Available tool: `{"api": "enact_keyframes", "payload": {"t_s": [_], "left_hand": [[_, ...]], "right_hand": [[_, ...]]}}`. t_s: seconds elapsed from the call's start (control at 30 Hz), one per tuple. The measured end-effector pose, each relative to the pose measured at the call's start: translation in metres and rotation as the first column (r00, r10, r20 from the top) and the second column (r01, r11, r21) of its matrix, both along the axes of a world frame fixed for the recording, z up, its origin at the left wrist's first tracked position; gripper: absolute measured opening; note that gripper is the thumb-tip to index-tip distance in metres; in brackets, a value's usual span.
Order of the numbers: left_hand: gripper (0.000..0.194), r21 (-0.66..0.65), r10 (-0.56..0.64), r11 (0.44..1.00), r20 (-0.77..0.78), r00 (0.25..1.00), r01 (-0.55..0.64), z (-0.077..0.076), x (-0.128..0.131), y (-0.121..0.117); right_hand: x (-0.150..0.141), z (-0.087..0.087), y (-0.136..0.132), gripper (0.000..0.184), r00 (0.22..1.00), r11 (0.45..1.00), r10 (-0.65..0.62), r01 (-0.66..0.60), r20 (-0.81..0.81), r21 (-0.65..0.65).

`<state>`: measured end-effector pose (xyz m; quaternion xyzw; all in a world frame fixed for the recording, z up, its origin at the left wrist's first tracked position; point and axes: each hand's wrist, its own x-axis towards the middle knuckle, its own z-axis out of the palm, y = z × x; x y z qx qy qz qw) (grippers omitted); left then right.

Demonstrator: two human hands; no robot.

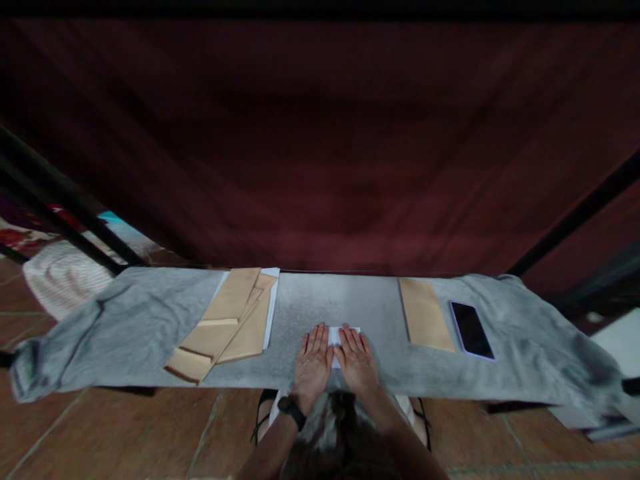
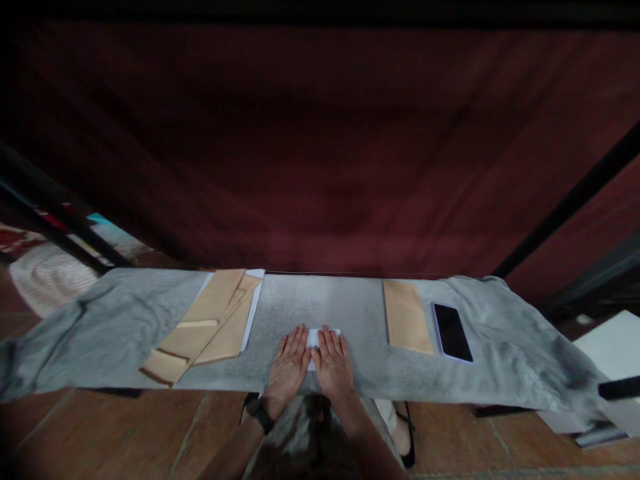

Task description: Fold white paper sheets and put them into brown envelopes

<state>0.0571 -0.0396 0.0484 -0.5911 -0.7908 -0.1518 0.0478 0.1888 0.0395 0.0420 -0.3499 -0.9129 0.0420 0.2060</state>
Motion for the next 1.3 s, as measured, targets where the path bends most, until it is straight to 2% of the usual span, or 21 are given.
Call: {"api": "enact_keyframes", "payload": {"t_s": [0.2,0.4,0.47,0.53,0.63,0.77,0.87,1.0,1.17,1.3], "left_hand": [[0.057,0.036,0.097,0.995,0.013,0.995,-0.097,0.001,-0.011,-0.014],[0.058,0.044,0.168,0.985,0.026,0.985,-0.169,0.005,-0.007,-0.015],[0.058,0.060,0.146,0.987,0.017,0.989,-0.147,0.006,0.004,-0.013],[0.058,0.063,0.071,0.995,0.009,0.997,-0.071,0.005,0.016,-0.014],[0.059,0.054,0.016,0.998,0.003,1.000,-0.016,0.004,0.025,-0.024],[0.062,0.052,0.040,0.998,-0.018,0.999,-0.039,0.002,0.018,-0.044],[0.061,0.064,0.051,0.997,-0.038,0.998,-0.048,0.004,0.013,-0.049],[0.059,0.067,0.087,0.994,-0.049,0.995,-0.084,0.009,0.025,-0.028],[0.059,-0.033,0.001,0.999,0.000,1.000,-0.001,0.011,0.038,0.010],[0.063,-0.044,-0.010,0.999,-0.016,1.000,0.009,0.009,0.027,0.011]], "right_hand": [[0.017,-0.010,0.008,0.052,0.997,0.996,-0.073,0.072,0.020,0.046],[0.027,-0.010,0.010,0.053,0.998,0.996,-0.045,0.041,0.047,0.078],[0.027,-0.009,0.009,0.053,0.998,0.996,-0.049,0.045,0.051,0.075],[0.026,-0.008,0.009,0.054,0.997,0.996,-0.055,0.051,0.059,0.075],[0.027,-0.009,0.009,0.054,0.995,0.995,-0.059,0.053,0.074,0.083],[0.028,-0.013,0.011,0.054,0.997,0.995,-0.042,0.036,0.060,0.094],[0.028,-0.015,0.011,0.054,0.998,0.995,-0.032,0.026,0.058,0.098],[0.027,-0.015,0.011,0.055,0.994,0.996,-0.055,0.048,0.089,0.072],[0.028,-0.015,0.011,0.055,0.994,0.997,-0.058,0.054,0.094,0.048],[0.029,-0.016,0.012,0.055,0.995,0.998,-0.053,0.049,0.090,0.050]]}}
